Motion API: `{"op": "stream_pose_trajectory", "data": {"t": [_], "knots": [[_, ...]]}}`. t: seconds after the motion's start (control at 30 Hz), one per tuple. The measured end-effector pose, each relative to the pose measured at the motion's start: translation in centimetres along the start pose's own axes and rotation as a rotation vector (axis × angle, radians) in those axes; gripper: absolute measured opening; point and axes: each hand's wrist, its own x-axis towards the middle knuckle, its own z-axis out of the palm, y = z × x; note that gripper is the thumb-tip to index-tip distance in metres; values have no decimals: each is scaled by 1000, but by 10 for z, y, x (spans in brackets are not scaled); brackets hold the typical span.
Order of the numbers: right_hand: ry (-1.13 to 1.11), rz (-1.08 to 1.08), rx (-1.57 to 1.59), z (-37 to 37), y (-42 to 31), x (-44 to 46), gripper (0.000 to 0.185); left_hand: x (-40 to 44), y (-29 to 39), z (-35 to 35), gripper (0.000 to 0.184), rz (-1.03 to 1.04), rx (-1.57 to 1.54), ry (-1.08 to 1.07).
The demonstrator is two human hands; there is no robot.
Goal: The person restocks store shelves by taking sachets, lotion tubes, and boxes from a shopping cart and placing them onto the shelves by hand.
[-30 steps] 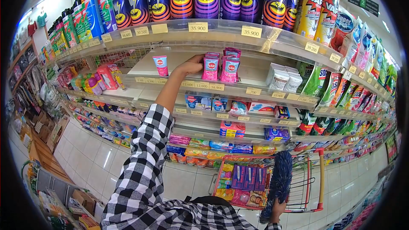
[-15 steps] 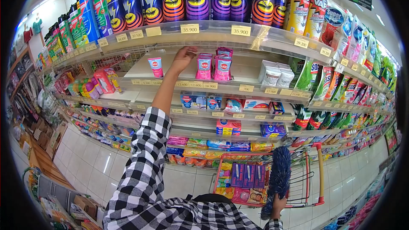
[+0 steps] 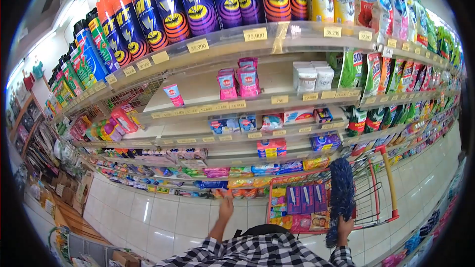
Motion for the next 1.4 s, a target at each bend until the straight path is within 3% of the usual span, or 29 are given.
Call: {"op": "stream_pose_trajectory", "data": {"t": [0.03,0.07,0.1,0.13,0.2,0.4,0.43,0.5,0.53,0.57,0.6,0.63,0.7,0.73,0.77,0.8,0.83,0.87,0.93,1.0,1.07,1.17,1.23,1.33,1.4], "knots": [[-21,23,22,-3,0,-5,44,-72,-75,18,33,-193,175,-347],[-30,29,17,-2,4,-7,44,-152,-151,35,32,327,2,-116],[-11,32,-8,1,5,-5,40,-204,-152,19,32,-162,25,-477],[9,32,-33,3,6,-1,36,-234,-142,1,33,-565,42,-706],[1,12,-34,6,13,3,36,-257,-124,-15,34,-862,-7,-806],[-4,-22,-99,-9,37,11,39,-298,-60,-28,37,-1085,-340,-706],[-103,42,-128,-29,33,7,42,-316,-38,-35,37,-1107,-440,-685],[-107,-129,37,-36,43,13,46,-346,15,-60,38,-1190,-705,-625],[-101,-234,-149,-45,75,19,50,-376,68,-99,39,-1311,-862,-567],[-162,-203,-32,-53,109,31,50,-380,104,-123,40,-1370,-1003,-477],[-220,-106,-60,-80,93,30,49,-372,143,-149,40,-1390,-1109,-340],[-176,-102,-15,-95,92,33,50,-351,178,-170,41,-1315,-1197,-126],[-221,-27,-14,-130,84,37,48,-283,236,-199,32,-915,-1388,428],[-210,-12,-25,-141,91,44,47,-250,245,-213,22,-610,-1405,533],[-219,-9,-36,-154,100,45,47,-228,247,-230,19,-298,-1370,492],[-216,1,-79,-157,97,39,46,-173,326,-236,25,-473,-1113,925],[-206,-3,-112,-160,93,45,45,-162,325,-258,33,-206,-1145,685],[-209,-23,-111,-163,95,55,45,-136,373,-255,42,-145,-1113,798],[-391,-119,224,-166,98,65,40,-113,417,-257,41,290,-1396,222],[-369,-119,96,-182,95,76,36,-113,495,-235,33,367,-1701,-128],[-387,-174,-121,-198,108,92,33,-136,561,-198,26,364,-1725,-210],[-415,-207,-57,-218,123,103,31,-153,617,-165,19,508,-1809,-501],[-410,-208,-55,-217,130,107,32,-151,634,-161,24,642,-1816,-644],[-406,-233,-4,-208,136,113,34,-150,666,-161,40,534,-2023,-795],[-436,-156,92,-205,141,112,36,-141,680,-154,50,541,-2019,-1083]]}}
